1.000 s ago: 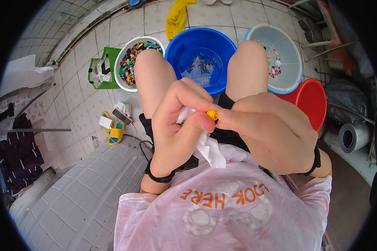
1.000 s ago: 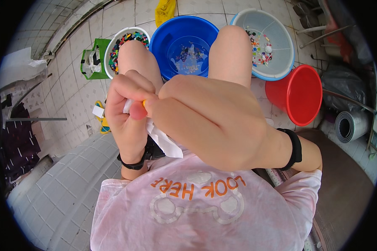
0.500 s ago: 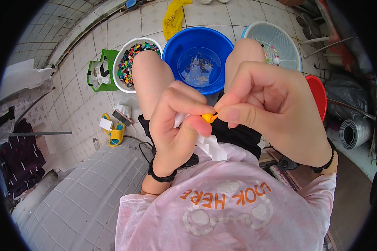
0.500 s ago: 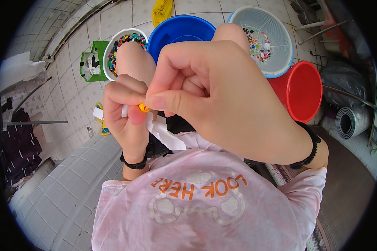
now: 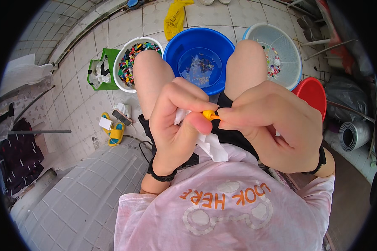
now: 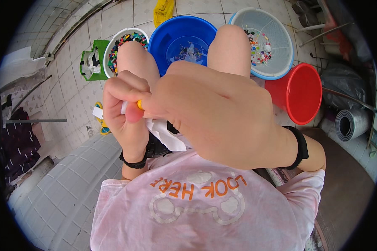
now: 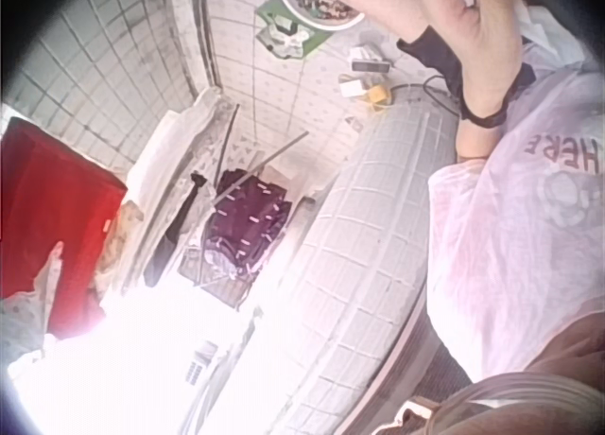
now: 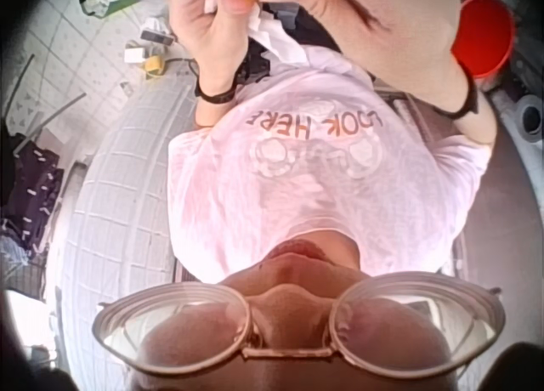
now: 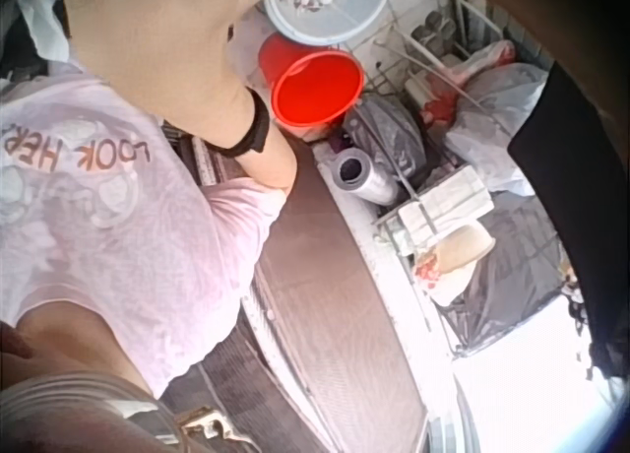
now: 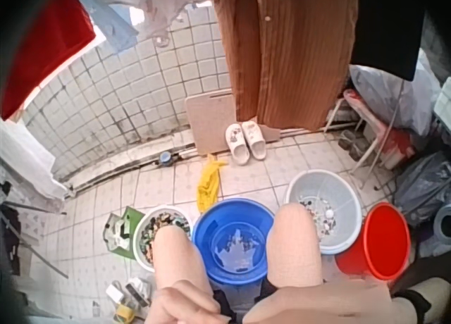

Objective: The person sits cross-legged on the floor and assembles small plastic bricks. They wipe a yellow piece with a tissue, then connect it to an orange piece. They reach into a blue basin of water to retrieve additional pieces, rinse them, and attach them to the growing assembly.

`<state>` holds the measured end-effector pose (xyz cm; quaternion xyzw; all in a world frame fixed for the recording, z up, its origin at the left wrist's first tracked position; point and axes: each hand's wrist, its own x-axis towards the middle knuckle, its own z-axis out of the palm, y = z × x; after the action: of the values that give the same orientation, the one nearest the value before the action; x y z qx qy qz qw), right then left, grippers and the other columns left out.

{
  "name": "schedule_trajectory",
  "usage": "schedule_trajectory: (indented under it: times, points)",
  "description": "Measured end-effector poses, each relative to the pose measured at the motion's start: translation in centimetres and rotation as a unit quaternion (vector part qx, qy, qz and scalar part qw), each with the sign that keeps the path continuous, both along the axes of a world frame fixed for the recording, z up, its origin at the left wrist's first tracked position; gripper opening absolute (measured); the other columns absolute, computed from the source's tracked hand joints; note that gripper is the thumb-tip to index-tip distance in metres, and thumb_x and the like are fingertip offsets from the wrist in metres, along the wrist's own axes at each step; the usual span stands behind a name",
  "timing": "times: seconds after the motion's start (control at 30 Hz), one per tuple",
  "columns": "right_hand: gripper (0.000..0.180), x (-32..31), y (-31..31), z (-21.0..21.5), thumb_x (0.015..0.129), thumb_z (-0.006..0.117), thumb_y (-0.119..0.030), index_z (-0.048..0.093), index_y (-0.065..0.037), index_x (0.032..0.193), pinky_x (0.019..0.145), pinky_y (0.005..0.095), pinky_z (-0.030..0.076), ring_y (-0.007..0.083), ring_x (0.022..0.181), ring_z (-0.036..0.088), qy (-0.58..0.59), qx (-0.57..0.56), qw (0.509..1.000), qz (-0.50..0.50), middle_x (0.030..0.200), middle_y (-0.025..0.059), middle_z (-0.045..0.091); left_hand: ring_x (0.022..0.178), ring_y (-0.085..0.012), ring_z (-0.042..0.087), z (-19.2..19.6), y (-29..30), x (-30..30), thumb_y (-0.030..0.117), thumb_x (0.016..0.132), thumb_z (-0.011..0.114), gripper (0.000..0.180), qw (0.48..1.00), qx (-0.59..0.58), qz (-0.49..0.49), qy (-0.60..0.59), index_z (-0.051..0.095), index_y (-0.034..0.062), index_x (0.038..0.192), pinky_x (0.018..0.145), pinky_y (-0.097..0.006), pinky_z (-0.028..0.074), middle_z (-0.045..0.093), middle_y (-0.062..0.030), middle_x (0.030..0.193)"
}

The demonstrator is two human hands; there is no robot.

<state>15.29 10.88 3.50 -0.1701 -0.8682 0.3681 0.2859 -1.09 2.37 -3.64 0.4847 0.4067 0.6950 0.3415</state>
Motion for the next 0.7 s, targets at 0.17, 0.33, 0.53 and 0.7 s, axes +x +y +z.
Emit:
schedule_trajectory:
  times: [0.17,0.33,0.53,0.7]
  points:
    - [0.025,-0.9,-0.4,-1.6,0.071,0.072,0.008,0.069,-0.001,0.094,0.058,0.0261,0.05,0.0202,0.066,0.063,0.086,0.194,0.977,-0.005,0.08,0.0097,0.066,0.074,-0.0129,0.052,0.0,0.0,0.1,0.018,0.092,0.064,0.019,1.0,-0.004,0.003,0.004,0.06,-0.0007,0.094,0.067,-0.023,0.042,0.057,-0.0078,0.086]
    - [0.017,-0.9,-0.4,-0.9,0.074,0.071,0.004,0.069,-0.002,0.09,0.057,0.0246,0.049,0.0179,0.064,0.063,0.016,0.151,0.988,-0.002,0.078,0.0079,0.065,0.075,-0.0137,0.053,0.0,-0.1,-0.3,0.016,0.091,0.065,0.017,0.998,-0.009,0.018,0.052,0.061,-0.0004,0.093,0.067,-0.024,0.042,0.057,-0.0076,0.086]
    - [0.005,-1.0,0.8,0.9,0.084,0.065,0.005,0.062,0.001,0.083,0.058,0.02,0.043,0.0101,0.063,0.057,-0.08,-0.139,0.987,-0.013,0.076,0.0075,0.063,0.074,-0.0144,0.054,-0.4,0.1,0.0,0.013,0.089,0.067,0.013,0.996,0.009,0.039,0.076,0.062,0.0008,0.091,0.066,-0.025,0.043,0.058,-0.0082,0.085]
    - [0.005,-1.1,1.3,1.3,0.087,0.063,0.005,0.059,0.004,0.09,0.062,0.0191,0.044,0.0067,0.071,0.057,-0.1,-0.4,0.911,-0.032,0.084,0.0057,0.065,0.073,-0.0139,0.053,-0.8,0.2,0.0,0.012,0.09,0.066,0.012,0.995,0.022,0.046,0.089,0.061,0.0008,0.091,0.065,-0.024,0.042,0.058,-0.0085,0.085]
